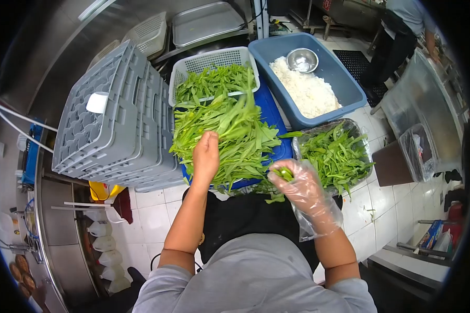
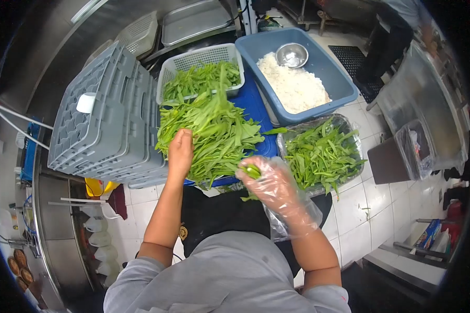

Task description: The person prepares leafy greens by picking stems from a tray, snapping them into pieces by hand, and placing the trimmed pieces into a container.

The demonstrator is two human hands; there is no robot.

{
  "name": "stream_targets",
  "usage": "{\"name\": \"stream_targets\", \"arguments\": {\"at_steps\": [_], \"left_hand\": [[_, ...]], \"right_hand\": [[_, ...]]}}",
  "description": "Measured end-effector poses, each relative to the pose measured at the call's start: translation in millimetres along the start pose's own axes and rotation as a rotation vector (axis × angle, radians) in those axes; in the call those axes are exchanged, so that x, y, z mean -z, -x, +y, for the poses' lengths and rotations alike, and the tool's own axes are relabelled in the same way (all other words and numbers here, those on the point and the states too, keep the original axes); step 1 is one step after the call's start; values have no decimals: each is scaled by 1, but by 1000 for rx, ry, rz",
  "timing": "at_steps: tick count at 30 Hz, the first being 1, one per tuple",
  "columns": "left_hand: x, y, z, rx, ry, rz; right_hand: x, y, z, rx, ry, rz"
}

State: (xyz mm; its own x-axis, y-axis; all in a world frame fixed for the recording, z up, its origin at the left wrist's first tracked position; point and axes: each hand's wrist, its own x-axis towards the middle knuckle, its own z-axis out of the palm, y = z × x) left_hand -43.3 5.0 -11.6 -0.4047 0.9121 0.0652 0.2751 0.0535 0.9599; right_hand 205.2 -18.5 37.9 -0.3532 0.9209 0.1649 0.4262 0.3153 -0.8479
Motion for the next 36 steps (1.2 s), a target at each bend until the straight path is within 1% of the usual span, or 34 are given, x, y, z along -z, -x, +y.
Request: {"name": "stream_targets", "arguments": {"at_steps": [1,2,3,4,6,7,10,11,14,15,18,19,22,26,27,28,29,30,31,32,33,34,35,36], "left_hand": [[-2,1,0,-55,-103,27],[-3,2,0,-133,-135,29],[-5,3,0,-209,-166,32],[-7,4,0,-286,-195,35],[-10,10,6,-267,-210,22],[-12,13,7,-273,-215,10],[-17,19,10,-271,-207,-38],[-20,21,11,-266,-200,-59],[-28,29,18,-246,-204,-131],[-31,30,11,-249,-194,-156],[-36,34,2,41,20,-257],[-39,35,-3,99,72,-300],[-52,40,3,345,266,-410],[-84,49,10,267,346,-470],[-93,52,13,212,214,-478],[-102,56,18,-15,116,-452],[-111,59,35,-190,-4,-417],[-127,59,31,-348,-37,-382],[-149,52,18,-618,-175,-384],[-172,52,20,-584,-143,-422],[-194,60,29,-456,-197,-455],[-210,63,39,-333,-243,-488],[-219,64,35,-436,-326,-383],[-227,66,27,-539,-407,-278]], "right_hand": [[1,-6,-5,24,36,-23],[2,-11,-11,48,71,-49],[5,-16,-20,159,187,8],[8,-22,-25,188,263,32],[12,-33,-29,245,416,74],[9,-37,-18,380,436,140],[6,-47,-25,605,545,133],[2,-53,-27,675,508,131],[-26,-63,2,631,727,24],[-30,-64,8,611,695,26],[-28,-58,15,542,679,-46],[-22,-54,14,543,697,-83],[-16,-39,29,587,783,-2],[6,-42,35,444,630,94],[10,-43,56,310,557,289],[28,-46,84,-8,89,290],[49,-38,94,-26,-36,490],[74,-37,140,25,377,604],[97,-27,116,-299,154,673],[118,-16,123,-235,284,718],[139,-5,131,-177,419,769],[152,4,122,-139,424,823],[163,15,134,-65,384,867],[171,26,131,-113,320,861]]}}
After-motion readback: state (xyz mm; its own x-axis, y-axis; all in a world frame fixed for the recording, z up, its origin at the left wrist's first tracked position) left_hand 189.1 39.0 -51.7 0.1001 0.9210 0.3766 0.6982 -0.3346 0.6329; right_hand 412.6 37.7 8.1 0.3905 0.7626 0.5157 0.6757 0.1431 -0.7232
